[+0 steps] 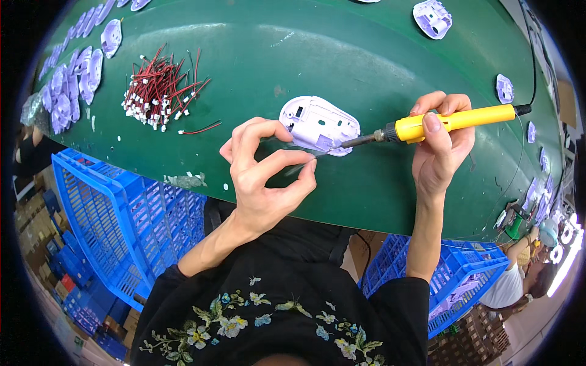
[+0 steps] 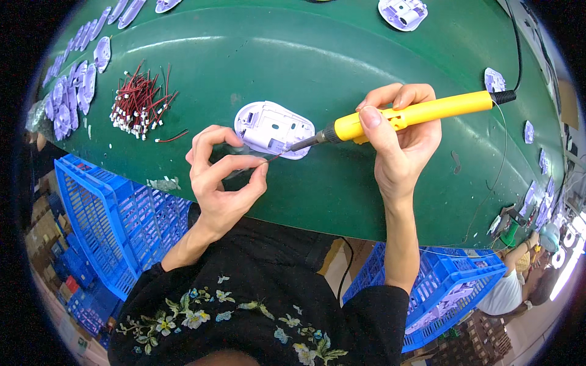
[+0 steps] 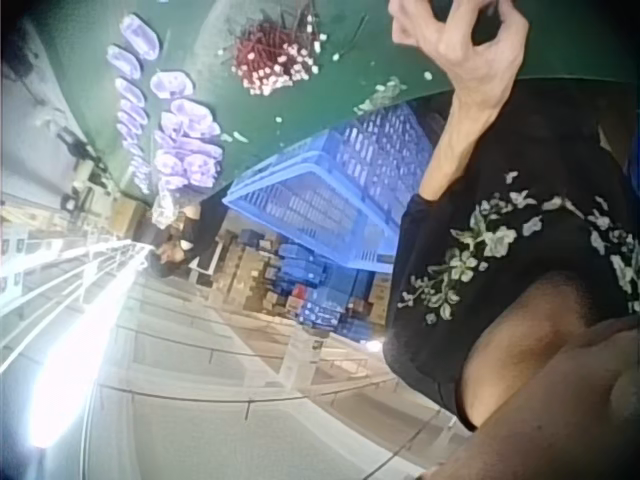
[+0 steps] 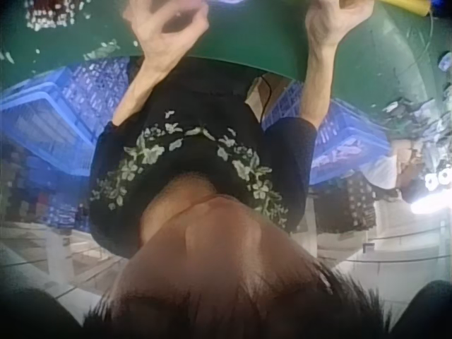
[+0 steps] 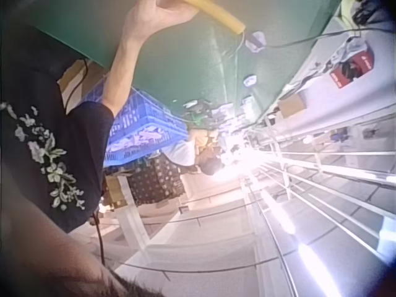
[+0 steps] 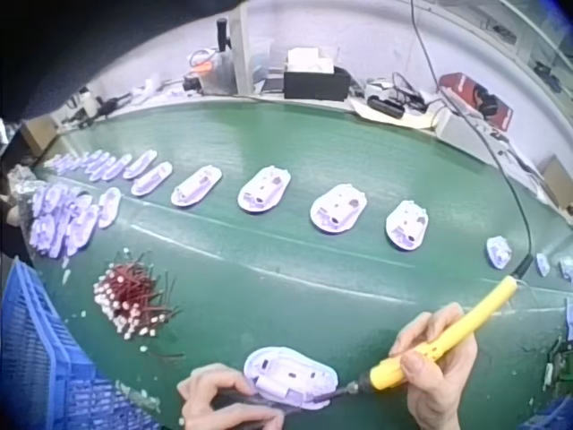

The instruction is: Soldering small electronic components onto a white circuit board housing using a handheld soldering iron.

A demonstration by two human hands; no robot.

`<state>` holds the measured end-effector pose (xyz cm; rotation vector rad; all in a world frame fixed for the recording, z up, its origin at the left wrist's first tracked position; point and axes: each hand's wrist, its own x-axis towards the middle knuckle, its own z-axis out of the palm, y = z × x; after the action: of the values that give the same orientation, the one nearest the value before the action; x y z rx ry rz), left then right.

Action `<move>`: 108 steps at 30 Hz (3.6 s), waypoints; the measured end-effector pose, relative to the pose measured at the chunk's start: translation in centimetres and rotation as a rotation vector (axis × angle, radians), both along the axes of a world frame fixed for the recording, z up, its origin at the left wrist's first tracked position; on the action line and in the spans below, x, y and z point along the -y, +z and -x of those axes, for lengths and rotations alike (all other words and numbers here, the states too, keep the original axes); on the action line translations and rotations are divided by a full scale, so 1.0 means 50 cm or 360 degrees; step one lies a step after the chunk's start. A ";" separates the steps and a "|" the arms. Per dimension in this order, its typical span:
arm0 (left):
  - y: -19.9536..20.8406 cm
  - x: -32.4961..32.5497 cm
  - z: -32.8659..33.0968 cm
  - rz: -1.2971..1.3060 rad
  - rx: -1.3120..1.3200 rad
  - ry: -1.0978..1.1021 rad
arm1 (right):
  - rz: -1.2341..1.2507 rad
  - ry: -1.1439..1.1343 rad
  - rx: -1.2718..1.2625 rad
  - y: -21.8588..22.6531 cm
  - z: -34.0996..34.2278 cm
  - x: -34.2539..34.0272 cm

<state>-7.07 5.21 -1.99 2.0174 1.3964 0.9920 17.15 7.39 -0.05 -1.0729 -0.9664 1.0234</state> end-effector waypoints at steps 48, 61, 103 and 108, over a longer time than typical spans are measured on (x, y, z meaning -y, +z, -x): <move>0.002 0.030 -0.070 0.0032 -0.0211 0.0066 | -0.0018 0.0054 0.0083 0.006 -0.041 -0.012; 0.006 0.031 -0.073 0.0010 -0.0174 0.0083 | -0.0039 0.0084 -0.0031 0.016 -0.042 -0.007; -0.004 0.033 -0.079 -0.0127 -0.0154 0.0108 | -0.0084 -0.0067 -0.0026 0.024 -0.055 -0.002; -0.004 0.034 -0.079 -0.0124 -0.0142 0.0098 | -0.0086 -0.0062 -0.0042 0.030 -0.057 0.000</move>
<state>-3.14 3.53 -2.19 2.1100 1.4962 1.0086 20.00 7.40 1.44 -1.0276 -0.9434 0.9721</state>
